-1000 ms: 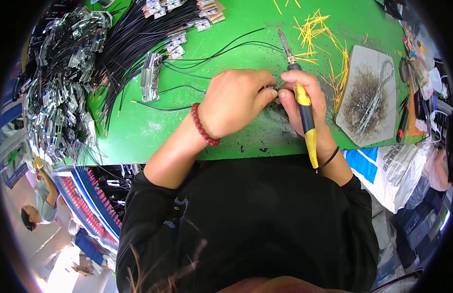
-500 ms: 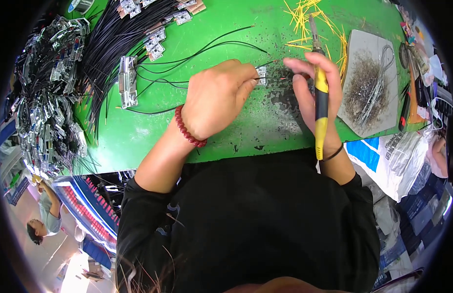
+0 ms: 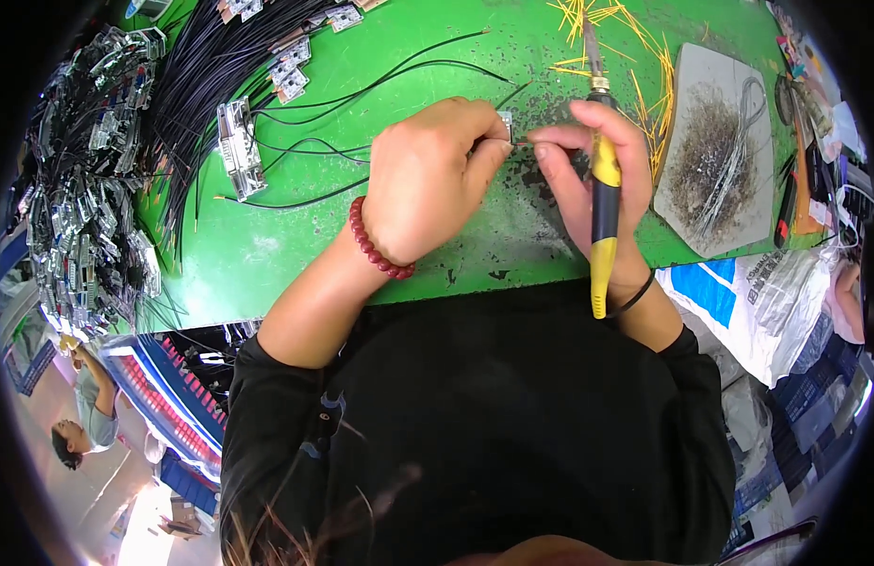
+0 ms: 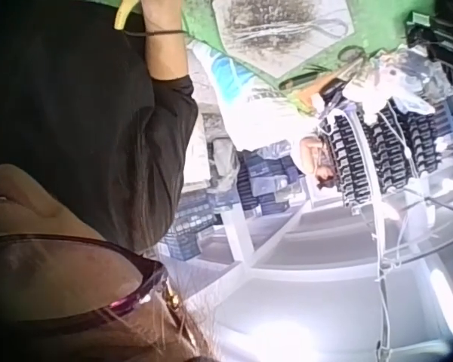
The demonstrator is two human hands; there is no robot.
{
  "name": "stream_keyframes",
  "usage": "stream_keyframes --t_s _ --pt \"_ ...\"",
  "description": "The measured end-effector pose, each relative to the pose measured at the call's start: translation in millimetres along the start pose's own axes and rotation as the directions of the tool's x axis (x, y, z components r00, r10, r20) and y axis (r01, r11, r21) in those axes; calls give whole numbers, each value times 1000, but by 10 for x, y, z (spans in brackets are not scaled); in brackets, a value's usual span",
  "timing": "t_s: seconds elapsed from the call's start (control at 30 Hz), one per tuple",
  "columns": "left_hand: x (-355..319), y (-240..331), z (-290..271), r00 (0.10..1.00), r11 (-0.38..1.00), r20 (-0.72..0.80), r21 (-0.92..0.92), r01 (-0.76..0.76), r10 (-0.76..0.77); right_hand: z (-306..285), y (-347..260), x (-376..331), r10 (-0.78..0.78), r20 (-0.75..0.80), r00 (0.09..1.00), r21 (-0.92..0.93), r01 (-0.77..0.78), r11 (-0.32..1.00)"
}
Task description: The person picks up a circuit board and wires from the table, solders the wires onto the board using a soldering iron, and then installs the assembly into a plastic housing.
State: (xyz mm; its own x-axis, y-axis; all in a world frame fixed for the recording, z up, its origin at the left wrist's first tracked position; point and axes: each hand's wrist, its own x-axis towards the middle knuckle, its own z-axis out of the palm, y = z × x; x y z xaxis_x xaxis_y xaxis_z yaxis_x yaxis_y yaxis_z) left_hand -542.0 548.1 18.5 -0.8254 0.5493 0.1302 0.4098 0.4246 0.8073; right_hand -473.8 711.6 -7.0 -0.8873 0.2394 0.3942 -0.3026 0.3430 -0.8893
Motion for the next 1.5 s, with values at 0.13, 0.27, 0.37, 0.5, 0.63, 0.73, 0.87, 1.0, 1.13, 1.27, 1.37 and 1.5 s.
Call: stream_keyframes --t_s 0.13,0.27,0.37,0.5,0.63,0.73,0.87,1.0,1.13,1.27,1.37,1.5 --pt "-17 -23 14 1000 998 -16 -59 -5 4 -16 4 -25 -74 -2 997 -70 73 995" --pt "-28 -17 10 999 998 -27 -45 -37 36 -9 1 -36 -44 -16 999 -36 43 998" --pt "-33 -12 1 999 998 -25 -46 -45 44 -8 -5 -26 -43 11 999 -8 43 999" --pt "-28 -22 -6 997 997 1 -12 -79 79 10 -12 -24 -8 9 1000 40 8 999" --pt "-35 -24 -3 997 997 3 -5 -82 82 14 -3 -10 -14 20 1000 7 14 1000" --pt "-37 -32 5 997 997 10 -9 -78 78 9 3 -3 2 28 1000 22 -2 1000" --pt "-42 -49 20 996 996 7 -11 -93 93 11 5 2 -1 25 1000 7 1 1000" --pt "-37 -63 28 995 995 -19 -41 -95 94 2 -10 8 79 59 995 88 -84 993" --pt "-40 -54 34 992 992 -19 -33 -125 124 -4 -12 22 181 129 975 168 -202 965" --pt "-43 -67 10 998 989 -4 -135 -57 57 21 13 18 162 109 981 177 -180 968" --pt "-32 -91 33 999 993 6 -116 -39 40 26 34 8 180 113 977 161 -197 967" --pt "31 -170 83 976 966 -57 167 -200 212 -163 9 -7 39 -24 999 50 -38 998"
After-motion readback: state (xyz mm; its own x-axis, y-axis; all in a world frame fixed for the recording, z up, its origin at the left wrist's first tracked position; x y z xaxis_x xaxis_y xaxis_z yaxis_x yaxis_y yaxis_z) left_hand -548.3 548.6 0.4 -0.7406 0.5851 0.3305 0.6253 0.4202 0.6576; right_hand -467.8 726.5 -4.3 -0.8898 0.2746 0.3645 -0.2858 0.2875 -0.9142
